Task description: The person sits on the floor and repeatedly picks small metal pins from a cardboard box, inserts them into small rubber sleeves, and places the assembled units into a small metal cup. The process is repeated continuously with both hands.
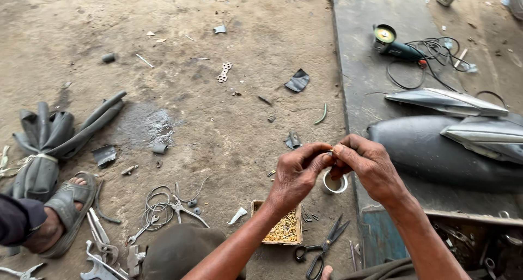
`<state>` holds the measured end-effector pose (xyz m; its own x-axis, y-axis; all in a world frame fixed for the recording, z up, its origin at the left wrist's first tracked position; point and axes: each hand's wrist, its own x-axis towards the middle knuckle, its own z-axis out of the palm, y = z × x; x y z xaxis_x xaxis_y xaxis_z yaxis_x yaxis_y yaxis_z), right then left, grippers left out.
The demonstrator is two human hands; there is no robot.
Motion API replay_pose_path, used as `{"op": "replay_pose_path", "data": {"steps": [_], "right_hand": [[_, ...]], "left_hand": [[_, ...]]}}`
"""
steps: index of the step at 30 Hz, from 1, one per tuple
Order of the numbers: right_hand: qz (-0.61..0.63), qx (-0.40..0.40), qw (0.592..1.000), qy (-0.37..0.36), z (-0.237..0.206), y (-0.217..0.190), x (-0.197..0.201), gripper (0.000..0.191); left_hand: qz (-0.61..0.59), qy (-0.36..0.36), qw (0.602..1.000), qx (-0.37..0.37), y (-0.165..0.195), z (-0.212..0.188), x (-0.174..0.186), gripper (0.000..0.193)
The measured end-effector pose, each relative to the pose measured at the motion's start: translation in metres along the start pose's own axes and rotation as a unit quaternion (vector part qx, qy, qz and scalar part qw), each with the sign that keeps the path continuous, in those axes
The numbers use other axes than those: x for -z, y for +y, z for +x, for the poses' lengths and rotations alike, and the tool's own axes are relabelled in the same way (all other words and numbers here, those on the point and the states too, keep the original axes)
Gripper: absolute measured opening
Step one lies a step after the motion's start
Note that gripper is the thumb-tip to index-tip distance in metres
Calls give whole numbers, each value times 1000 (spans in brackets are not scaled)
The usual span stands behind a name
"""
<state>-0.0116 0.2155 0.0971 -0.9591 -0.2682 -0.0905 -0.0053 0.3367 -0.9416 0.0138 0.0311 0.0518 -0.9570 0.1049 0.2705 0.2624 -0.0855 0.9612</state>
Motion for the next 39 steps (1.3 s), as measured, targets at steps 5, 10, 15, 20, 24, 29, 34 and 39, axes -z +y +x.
{"op": "replay_pose_path", "data": {"steps": [5,10,15,20,24,29,34,39], "right_hand": [[64,-3,998,-10,-4,-6,2,32],[72,7,997,-19,-5,3,5,33],[-4,36,999,23,-6,6,-3,27],[-104,142,983,59,-10,3,-10,14],[-167,207,961,71,-11,5,-14,12],[-233,300,921,87,-13,12,-20,7],[-213,286,929,97,-16,19,-28,6],[-200,248,942,102,-16,23,-34,6]], "left_hand": [[-68,-20,997,27,10,0,3,27],[-47,-11,999,18,7,-2,1,18],[-24,8,999,34,3,-1,1,18],[-95,25,992,81,-1,0,4,22],[-115,12,990,83,-4,-1,5,22],[-112,4,990,82,-5,-4,0,20],[-118,3,990,83,-5,-11,1,17],[-83,24,992,90,-5,-15,0,16]]}}
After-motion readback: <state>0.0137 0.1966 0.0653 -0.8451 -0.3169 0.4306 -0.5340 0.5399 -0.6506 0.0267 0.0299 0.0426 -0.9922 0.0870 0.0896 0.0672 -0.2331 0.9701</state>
